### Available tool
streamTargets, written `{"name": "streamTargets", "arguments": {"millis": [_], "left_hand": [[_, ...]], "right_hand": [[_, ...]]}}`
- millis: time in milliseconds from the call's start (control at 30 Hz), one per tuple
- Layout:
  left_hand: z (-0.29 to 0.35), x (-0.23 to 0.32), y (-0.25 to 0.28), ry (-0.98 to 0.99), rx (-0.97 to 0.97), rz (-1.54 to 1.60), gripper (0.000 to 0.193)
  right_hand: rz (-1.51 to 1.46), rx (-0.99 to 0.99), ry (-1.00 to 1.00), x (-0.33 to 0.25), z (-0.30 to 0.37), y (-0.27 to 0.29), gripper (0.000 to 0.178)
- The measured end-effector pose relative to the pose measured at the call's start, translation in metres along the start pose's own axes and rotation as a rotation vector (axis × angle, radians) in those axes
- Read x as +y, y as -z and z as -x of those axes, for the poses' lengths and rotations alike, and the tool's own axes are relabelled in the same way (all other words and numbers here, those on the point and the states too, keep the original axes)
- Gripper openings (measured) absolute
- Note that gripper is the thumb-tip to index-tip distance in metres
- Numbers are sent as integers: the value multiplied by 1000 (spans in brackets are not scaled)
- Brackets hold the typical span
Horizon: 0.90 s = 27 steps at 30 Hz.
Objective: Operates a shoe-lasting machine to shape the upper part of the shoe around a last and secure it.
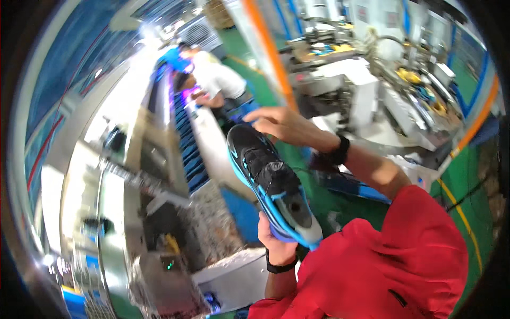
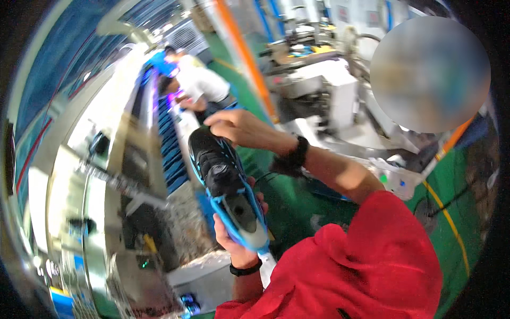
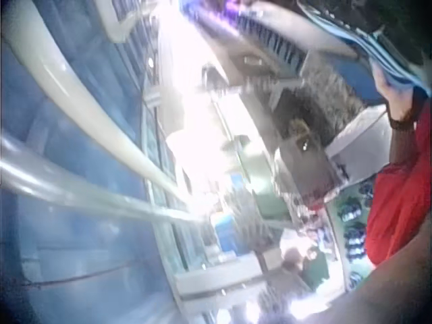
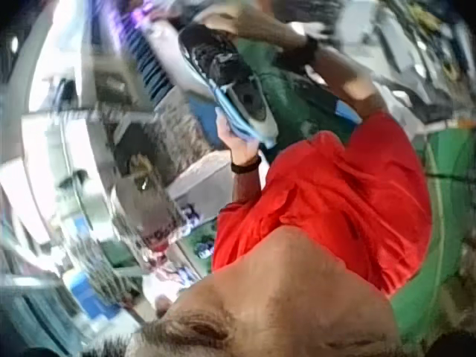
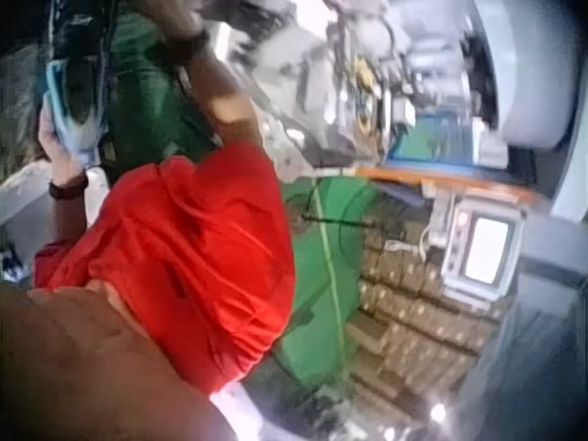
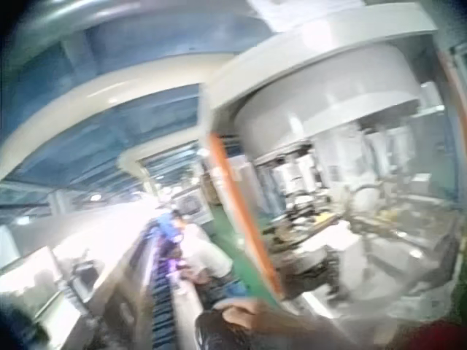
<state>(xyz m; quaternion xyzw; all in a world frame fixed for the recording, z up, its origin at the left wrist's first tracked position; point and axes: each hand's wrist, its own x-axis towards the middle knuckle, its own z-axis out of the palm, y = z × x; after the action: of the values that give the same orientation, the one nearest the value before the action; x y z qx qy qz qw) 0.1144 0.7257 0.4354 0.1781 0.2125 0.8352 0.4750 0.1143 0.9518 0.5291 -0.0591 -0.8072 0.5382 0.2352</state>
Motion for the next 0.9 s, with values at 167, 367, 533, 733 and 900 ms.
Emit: {"name": "streamTargets", "arguments": {"millis": [167, 367, 533, 733, 900], "left_hand": [[-91, -94, -27, -29, -65, -307, 58], [-160, -259, -96, 115, -222, -754, 61], [-243, -373, -114, 314, -400, -914, 61], [-396, -517, -96, 62, -252, -1415, 51], [-462, -601, -82, -41, -219, -1640, 39]], "right_hand": [[-496, 254, -80, 50, 155, 101, 67], [-30, 916, -262, 109, 267, 207, 61], [-77, 1219, -380, 133, 352, 294, 60], [206, 1540, -453, 131, 408, 346, 54], [353, 1652, -519, 136, 447, 368, 58]]}}
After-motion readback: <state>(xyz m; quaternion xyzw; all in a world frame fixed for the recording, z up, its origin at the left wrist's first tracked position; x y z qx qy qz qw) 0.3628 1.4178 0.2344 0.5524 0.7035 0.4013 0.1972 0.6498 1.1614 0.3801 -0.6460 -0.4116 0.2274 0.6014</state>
